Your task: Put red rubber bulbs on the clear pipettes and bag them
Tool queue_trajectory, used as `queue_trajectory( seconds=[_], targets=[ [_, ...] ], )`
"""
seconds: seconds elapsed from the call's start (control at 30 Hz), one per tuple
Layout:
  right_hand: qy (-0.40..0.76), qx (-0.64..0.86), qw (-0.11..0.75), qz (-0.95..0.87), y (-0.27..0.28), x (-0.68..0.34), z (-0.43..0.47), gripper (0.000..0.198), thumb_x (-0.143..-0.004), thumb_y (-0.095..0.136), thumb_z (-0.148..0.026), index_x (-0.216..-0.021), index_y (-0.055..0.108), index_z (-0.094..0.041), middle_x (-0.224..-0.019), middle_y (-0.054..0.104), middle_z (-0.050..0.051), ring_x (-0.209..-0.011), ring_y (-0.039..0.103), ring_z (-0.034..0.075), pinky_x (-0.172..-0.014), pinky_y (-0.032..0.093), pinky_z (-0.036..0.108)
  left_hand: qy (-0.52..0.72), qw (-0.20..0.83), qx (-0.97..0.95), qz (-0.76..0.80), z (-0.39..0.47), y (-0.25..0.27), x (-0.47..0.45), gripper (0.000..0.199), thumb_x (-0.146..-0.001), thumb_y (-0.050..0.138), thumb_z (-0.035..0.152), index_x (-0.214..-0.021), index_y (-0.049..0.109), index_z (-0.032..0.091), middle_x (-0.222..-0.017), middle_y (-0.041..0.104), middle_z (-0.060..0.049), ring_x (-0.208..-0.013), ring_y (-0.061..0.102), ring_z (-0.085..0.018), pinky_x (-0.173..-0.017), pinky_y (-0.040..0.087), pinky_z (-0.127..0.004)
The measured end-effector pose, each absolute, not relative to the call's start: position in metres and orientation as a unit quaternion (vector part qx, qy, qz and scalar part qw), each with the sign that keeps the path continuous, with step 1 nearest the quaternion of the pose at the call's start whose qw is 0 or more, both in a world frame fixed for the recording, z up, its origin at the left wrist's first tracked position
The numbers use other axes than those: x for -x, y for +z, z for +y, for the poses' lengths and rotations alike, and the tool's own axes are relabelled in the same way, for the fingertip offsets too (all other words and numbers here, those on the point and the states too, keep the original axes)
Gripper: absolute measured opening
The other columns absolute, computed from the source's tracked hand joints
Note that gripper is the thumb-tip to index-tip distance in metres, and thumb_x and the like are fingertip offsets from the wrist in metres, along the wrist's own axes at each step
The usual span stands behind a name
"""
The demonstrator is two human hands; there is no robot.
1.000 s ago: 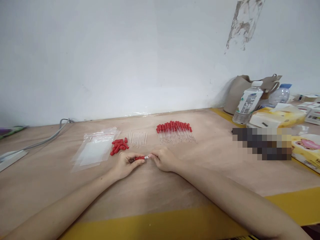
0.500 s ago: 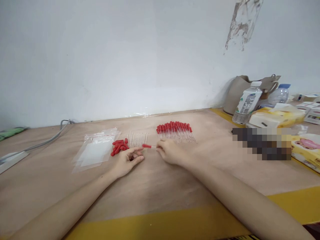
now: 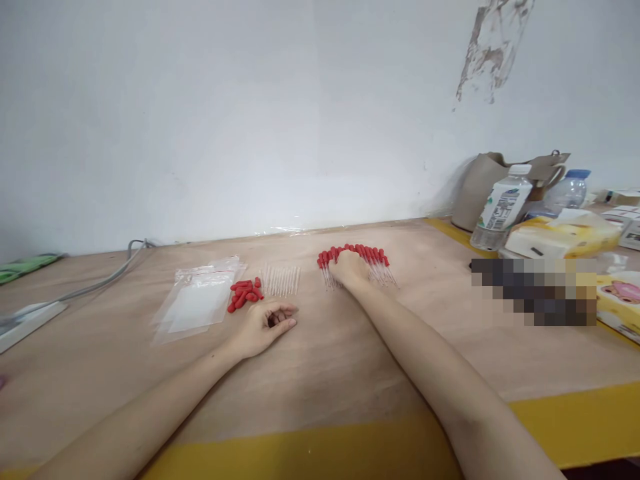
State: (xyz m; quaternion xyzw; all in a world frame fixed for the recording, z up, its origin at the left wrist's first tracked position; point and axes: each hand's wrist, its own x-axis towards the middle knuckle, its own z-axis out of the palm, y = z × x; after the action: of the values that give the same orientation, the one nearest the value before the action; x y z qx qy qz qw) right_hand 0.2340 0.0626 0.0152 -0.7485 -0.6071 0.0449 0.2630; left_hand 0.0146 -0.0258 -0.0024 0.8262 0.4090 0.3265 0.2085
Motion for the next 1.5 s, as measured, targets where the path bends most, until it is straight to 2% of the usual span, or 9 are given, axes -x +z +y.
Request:
queue_trajectory(
  seconds=[0.2,0.37,0.53,0.9,1.03,1.2,1.3,1.4,1.5],
  targets=[
    [0.028,0.748,0.246,-0.616,0.008,-0.237,0.061,0.031,-0.075,0.046,-0.041,-0.081,0.064,-0.016,-0.084,0.063,0.013,-0.08,0.059,0.026,-0.063,0.041,0.033,0.328,0.209,-0.83,0.401,-0.026,-0.003,-0.014,0.021,-0.075,0.057,0.027,-0.092,0.064,0.016,-0.073,0.06,-0.004,-0.062,0.054,-0.012,-0.057,0.044,-0.023],
    [0.007,0.706,0.26,-0.658,0.016,-0.214,0.054,0.028,-0.079,0.043,-0.038,-0.085,0.062,-0.019,-0.086,0.064,0.01,-0.083,0.059,0.024,-0.068,0.042,0.033,0.319,0.2,-0.834,0.403,-0.025,-0.004,-0.015,0.02,-0.076,0.057,0.025,-0.092,0.063,0.015,-0.075,0.059,-0.003,-0.062,0.053,-0.011,-0.057,0.044,-0.023],
    [0.067,0.688,0.227,-0.686,0.016,-0.175,0.055,0.028,-0.076,0.049,-0.038,-0.087,0.064,-0.018,-0.093,0.064,0.011,-0.089,0.058,0.024,-0.071,0.044,0.032,0.318,0.202,-0.835,0.401,-0.027,-0.003,-0.016,0.018,-0.076,0.057,0.023,-0.091,0.063,0.016,-0.079,0.06,-0.003,-0.063,0.054,-0.011,-0.059,0.045,-0.023],
    [0.102,0.703,0.175,-0.682,0.011,-0.146,0.071,0.031,-0.068,0.057,-0.017,-0.097,0.062,-0.01,-0.099,0.062,0.019,-0.089,0.06,0.026,-0.067,0.047,0.031,0.323,0.189,-0.845,0.381,-0.028,-0.005,-0.015,0.016,-0.077,0.056,0.023,-0.089,0.063,0.016,-0.079,0.059,-0.004,-0.064,0.054,-0.012,-0.058,0.045,-0.023],
    [0.109,0.699,0.149,-0.691,0.013,-0.15,0.068,0.034,-0.065,0.059,-0.011,-0.099,0.059,-0.006,-0.094,0.063,0.021,-0.087,0.061,0.029,-0.067,0.047,0.033,0.355,0.141,-0.839,0.388,-0.029,-0.004,-0.015,0.014,-0.079,0.054,0.024,-0.087,0.063,0.017,-0.073,0.058,-0.002,-0.06,0.052,-0.011,-0.054,0.042,-0.021],
    [0.089,0.651,0.152,-0.738,0.017,-0.175,0.041,0.034,-0.07,0.054,-0.007,-0.104,0.053,-0.007,-0.096,0.061,0.019,-0.089,0.059,0.028,-0.069,0.045,0.033,0.446,-0.011,-0.753,0.484,-0.013,0.017,0.01,0.023,-0.08,0.05,0.031,-0.066,0.06,0.016,-0.066,0.056,-0.002,-0.066,0.051,-0.014,-0.063,0.042,-0.025],
    [0.071,0.607,0.172,-0.773,0.016,-0.194,0.016,0.027,-0.08,0.045,-0.011,-0.106,0.051,-0.012,-0.102,0.057,0.016,-0.093,0.056,0.023,-0.074,0.043,0.031,0.424,-0.069,-0.688,0.585,0.006,0.027,0.041,0.017,-0.078,0.05,0.031,-0.074,0.062,0.018,-0.075,0.06,-0.004,-0.079,0.053,-0.019,-0.072,0.041,-0.03],
    [0.014,0.514,0.211,-0.831,0.009,-0.213,-0.006,0.019,-0.086,0.037,-0.014,-0.094,0.054,-0.012,-0.095,0.055,0.013,-0.087,0.054,0.019,-0.075,0.041,0.03,0.366,-0.041,-0.665,0.649,0.022,0.027,0.065,0.019,-0.075,0.05,0.032,-0.084,0.062,0.019,-0.088,0.063,-0.005,-0.082,0.054,-0.022,-0.07,0.041,-0.031],
    [-0.022,0.463,0.238,-0.854,-0.001,-0.229,-0.021,0.022,-0.087,0.033,-0.016,-0.09,0.055,-0.014,-0.089,0.052,0.01,-0.077,0.052,0.017,-0.071,0.041,0.029,0.335,0.035,-0.642,0.689,0.03,0.02,0.076,0.025,-0.075,0.049,0.039,-0.087,0.06,0.02,-0.088,0.064,-0.004,-0.075,0.057,-0.02,-0.062,0.042,-0.029]
  ],
)
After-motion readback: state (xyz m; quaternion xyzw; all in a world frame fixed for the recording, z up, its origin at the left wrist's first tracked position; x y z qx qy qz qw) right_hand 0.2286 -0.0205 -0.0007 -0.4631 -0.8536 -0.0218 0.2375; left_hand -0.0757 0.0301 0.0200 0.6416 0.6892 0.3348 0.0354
